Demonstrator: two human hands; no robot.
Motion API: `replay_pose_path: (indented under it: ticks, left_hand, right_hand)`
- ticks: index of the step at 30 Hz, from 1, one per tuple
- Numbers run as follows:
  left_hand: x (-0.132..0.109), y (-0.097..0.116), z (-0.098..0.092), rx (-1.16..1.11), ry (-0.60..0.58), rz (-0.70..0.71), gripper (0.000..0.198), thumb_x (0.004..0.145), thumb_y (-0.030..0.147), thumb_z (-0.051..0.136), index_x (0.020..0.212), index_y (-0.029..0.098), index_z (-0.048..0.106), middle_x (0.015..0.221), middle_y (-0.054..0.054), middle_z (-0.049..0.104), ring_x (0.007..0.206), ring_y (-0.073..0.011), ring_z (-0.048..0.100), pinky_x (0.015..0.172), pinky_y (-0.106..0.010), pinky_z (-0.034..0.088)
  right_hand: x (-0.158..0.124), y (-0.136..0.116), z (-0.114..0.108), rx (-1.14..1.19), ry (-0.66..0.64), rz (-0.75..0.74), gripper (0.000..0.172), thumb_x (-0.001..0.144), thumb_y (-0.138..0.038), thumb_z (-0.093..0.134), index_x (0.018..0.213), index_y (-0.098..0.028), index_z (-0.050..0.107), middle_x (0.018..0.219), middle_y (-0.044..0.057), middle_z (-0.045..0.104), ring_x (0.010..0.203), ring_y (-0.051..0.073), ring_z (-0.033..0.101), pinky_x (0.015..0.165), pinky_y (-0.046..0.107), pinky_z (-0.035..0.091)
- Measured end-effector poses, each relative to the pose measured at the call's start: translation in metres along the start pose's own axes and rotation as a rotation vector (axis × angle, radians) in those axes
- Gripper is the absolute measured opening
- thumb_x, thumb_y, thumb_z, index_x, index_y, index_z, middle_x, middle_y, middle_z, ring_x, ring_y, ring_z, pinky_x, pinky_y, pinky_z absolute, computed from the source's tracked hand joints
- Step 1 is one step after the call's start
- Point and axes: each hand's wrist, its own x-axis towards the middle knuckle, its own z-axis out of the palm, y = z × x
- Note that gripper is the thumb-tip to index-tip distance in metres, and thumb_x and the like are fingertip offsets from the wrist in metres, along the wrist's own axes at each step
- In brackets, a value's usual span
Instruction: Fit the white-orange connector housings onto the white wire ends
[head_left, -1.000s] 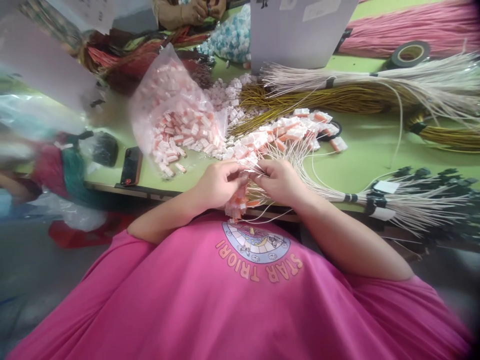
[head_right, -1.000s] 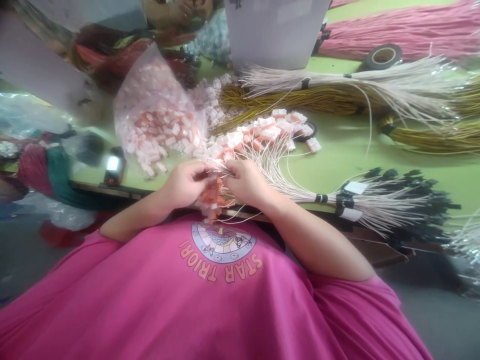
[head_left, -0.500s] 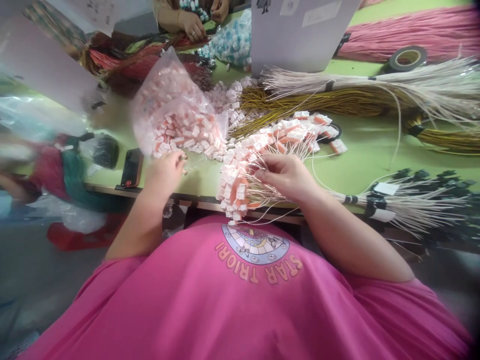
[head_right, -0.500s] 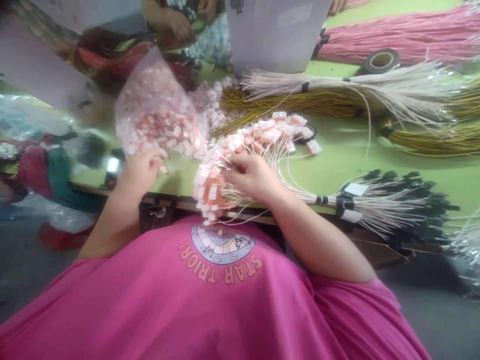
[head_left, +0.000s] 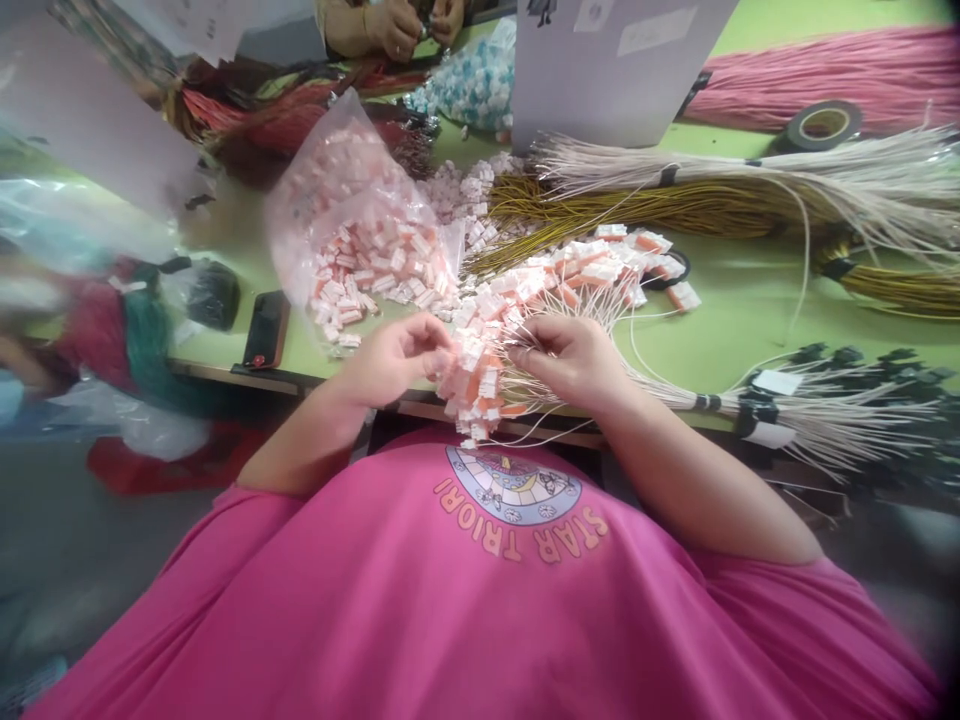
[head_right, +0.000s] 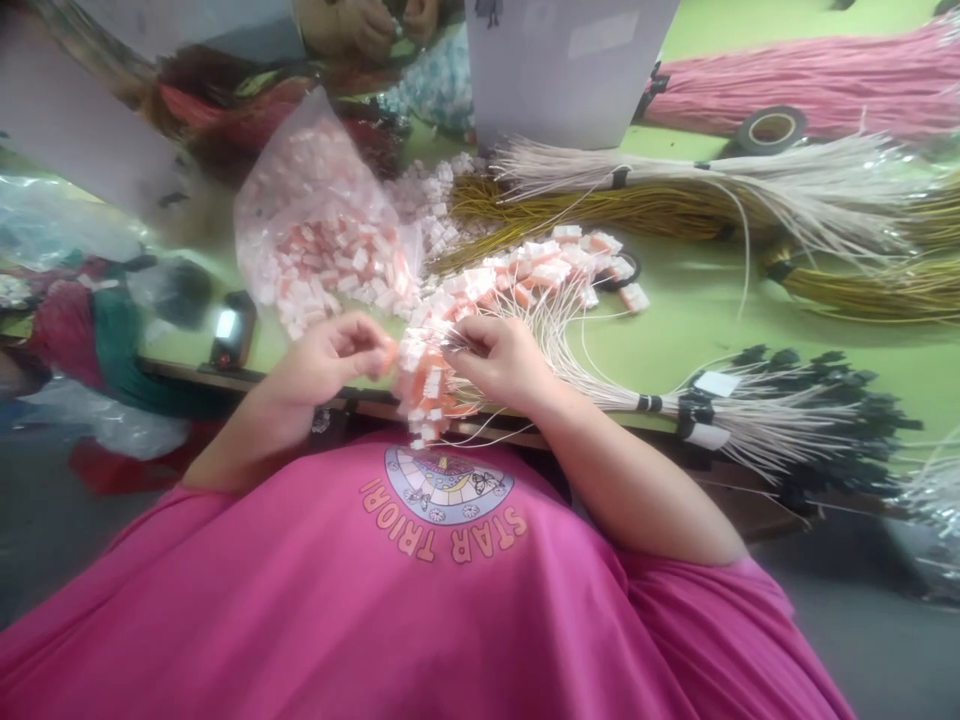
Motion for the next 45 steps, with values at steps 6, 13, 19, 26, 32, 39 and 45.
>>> replay_pose_path:
  ticks: [6, 13, 19, 26, 32, 39, 45]
  left_hand:
    - [0.005, 0.014, 0.034, -0.197, -0.01, -0.085, 0.029, 0.079, 0.024, 0.068, 0.106, 0.019, 0.059, 0.076, 0.001, 0.064, 0.064, -0.0119, 0.062, 0.059, -0.025, 0.053]
    - [0.006, 0.011, 0.037, -0.189, 0.028, -0.13, 0.025, 0.08, 0.025, 0.067, 0.102, 0.016, 0.062, 0.086, -0.004, 0.069, 0.068, -0.0124, 0.064, 0.057, -0.022, 0.053]
    - [0.005, 0.012, 0.039, -0.158, 0.058, -0.095, 0.021, 0.081, 0.022, 0.064, 0.101, 0.016, 0.062, 0.093, -0.005, 0.068, 0.072, -0.0119, 0.064, 0.059, -0.021, 0.054]
    - [0.003, 0.008, 0.041, -0.087, 0.081, -0.078, 0.024, 0.082, 0.024, 0.063, 0.104, 0.015, 0.063, 0.093, -0.005, 0.069, 0.071, -0.0119, 0.064, 0.058, -0.021, 0.055]
    - [-0.001, 0.009, 0.04, 0.227, 0.151, 0.078, 0.024, 0.084, 0.027, 0.062, 0.105, 0.017, 0.067, 0.098, -0.005, 0.071, 0.082, -0.0147, 0.066, 0.075, -0.026, 0.055]
    - [0.004, 0.009, 0.049, 0.234, 0.116, 0.107, 0.019, 0.081, 0.021, 0.064, 0.098, 0.014, 0.071, 0.089, -0.007, 0.072, 0.077, -0.015, 0.066, 0.069, -0.026, 0.054]
    - [0.007, 0.008, 0.051, 0.289, 0.153, 0.18, 0.016, 0.081, 0.021, 0.064, 0.095, 0.015, 0.071, 0.089, -0.005, 0.072, 0.077, -0.0136, 0.066, 0.07, -0.025, 0.053]
  right_hand:
    - [-0.005, 0.0, 0.001, -0.054, 0.015, -0.115, 0.009, 0.073, -0.019, 0.053, 0.064, -0.018, 0.054, 0.059, -0.002, 0.052, 0.058, 0.01, 0.046, 0.056, 0.025, 0.036]
    - [-0.004, 0.001, 0.004, -0.218, 0.127, -0.165, 0.022, 0.075, -0.021, 0.052, 0.056, -0.019, 0.041, 0.056, -0.001, 0.047, 0.056, 0.01, 0.041, 0.055, 0.027, 0.031]
    - [-0.005, 0.002, 0.005, -0.185, 0.042, -0.064, 0.012, 0.075, -0.025, 0.055, 0.067, -0.017, 0.06, 0.059, 0.001, 0.056, 0.058, 0.011, 0.048, 0.057, 0.026, 0.035]
    - [-0.003, 0.003, 0.005, -0.167, 0.029, -0.046, 0.021, 0.077, -0.03, 0.054, 0.059, -0.017, 0.054, 0.052, -0.002, 0.046, 0.054, 0.009, 0.04, 0.054, 0.026, 0.032]
    - [0.0, 0.001, 0.003, -0.134, -0.04, -0.014, 0.031, 0.077, -0.027, 0.054, 0.052, -0.018, 0.039, 0.049, -0.004, 0.036, 0.052, 0.007, 0.033, 0.05, 0.026, 0.027]
    - [-0.004, 0.003, 0.007, -0.102, -0.036, 0.017, 0.015, 0.075, -0.024, 0.056, 0.063, -0.016, 0.056, 0.054, -0.002, 0.05, 0.055, 0.009, 0.043, 0.053, 0.026, 0.032]
    - [-0.005, 0.002, 0.009, -0.127, -0.02, 0.027, 0.019, 0.076, -0.026, 0.057, 0.059, -0.017, 0.054, 0.052, -0.002, 0.05, 0.054, 0.009, 0.043, 0.051, 0.025, 0.031]
